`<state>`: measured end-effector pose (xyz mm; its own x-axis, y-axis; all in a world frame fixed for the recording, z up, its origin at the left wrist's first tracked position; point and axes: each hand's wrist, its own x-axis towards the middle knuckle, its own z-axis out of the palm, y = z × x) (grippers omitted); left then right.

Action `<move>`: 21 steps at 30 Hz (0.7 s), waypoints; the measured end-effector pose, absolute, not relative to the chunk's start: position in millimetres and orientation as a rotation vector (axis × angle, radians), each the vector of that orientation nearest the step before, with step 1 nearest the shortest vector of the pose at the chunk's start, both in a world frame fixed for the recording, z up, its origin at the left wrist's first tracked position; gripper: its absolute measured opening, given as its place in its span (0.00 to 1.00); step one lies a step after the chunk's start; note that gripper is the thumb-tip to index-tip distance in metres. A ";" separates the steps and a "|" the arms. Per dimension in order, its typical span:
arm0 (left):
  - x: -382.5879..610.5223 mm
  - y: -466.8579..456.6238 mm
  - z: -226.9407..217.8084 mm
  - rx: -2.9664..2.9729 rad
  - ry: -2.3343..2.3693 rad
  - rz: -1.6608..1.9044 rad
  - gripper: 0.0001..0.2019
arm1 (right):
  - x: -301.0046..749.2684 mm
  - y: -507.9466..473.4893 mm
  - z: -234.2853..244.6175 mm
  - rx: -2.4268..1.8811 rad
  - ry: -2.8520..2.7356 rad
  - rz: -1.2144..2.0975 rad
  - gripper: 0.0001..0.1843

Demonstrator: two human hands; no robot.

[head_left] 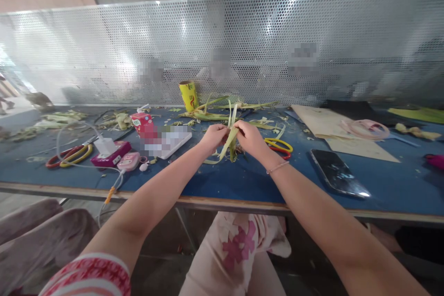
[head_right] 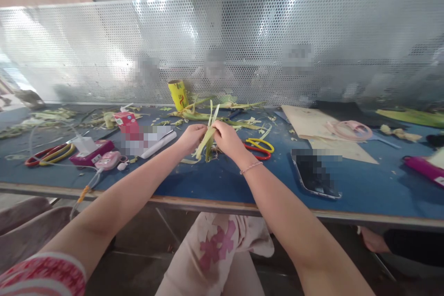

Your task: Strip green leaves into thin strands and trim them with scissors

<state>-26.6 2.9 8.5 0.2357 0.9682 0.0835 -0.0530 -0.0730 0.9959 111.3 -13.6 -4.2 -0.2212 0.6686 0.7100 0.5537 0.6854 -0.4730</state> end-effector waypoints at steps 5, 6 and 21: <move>-27.2 3.7 6.5 1.489 0.938 1.145 0.04 | 111.2 -6.0 -6.8 -1.212 -1.720 0.443 0.09; -27.5 4.0 6.1 1.512 0.940 1.148 0.03 | 111.3 -4.6 -7.2 -1.222 -1.695 0.491 0.10; -26.1 4.3 8.8 1.322 0.937 1.176 0.05 | 112.2 -4.1 -8.0 -1.060 -1.748 0.569 0.09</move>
<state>-26.1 4.3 8.8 0.2001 0.9718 0.1247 -0.0950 -0.1074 0.9897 112.2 -4.1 -8.0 -0.1433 0.8556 0.4974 0.3988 0.5099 -0.7622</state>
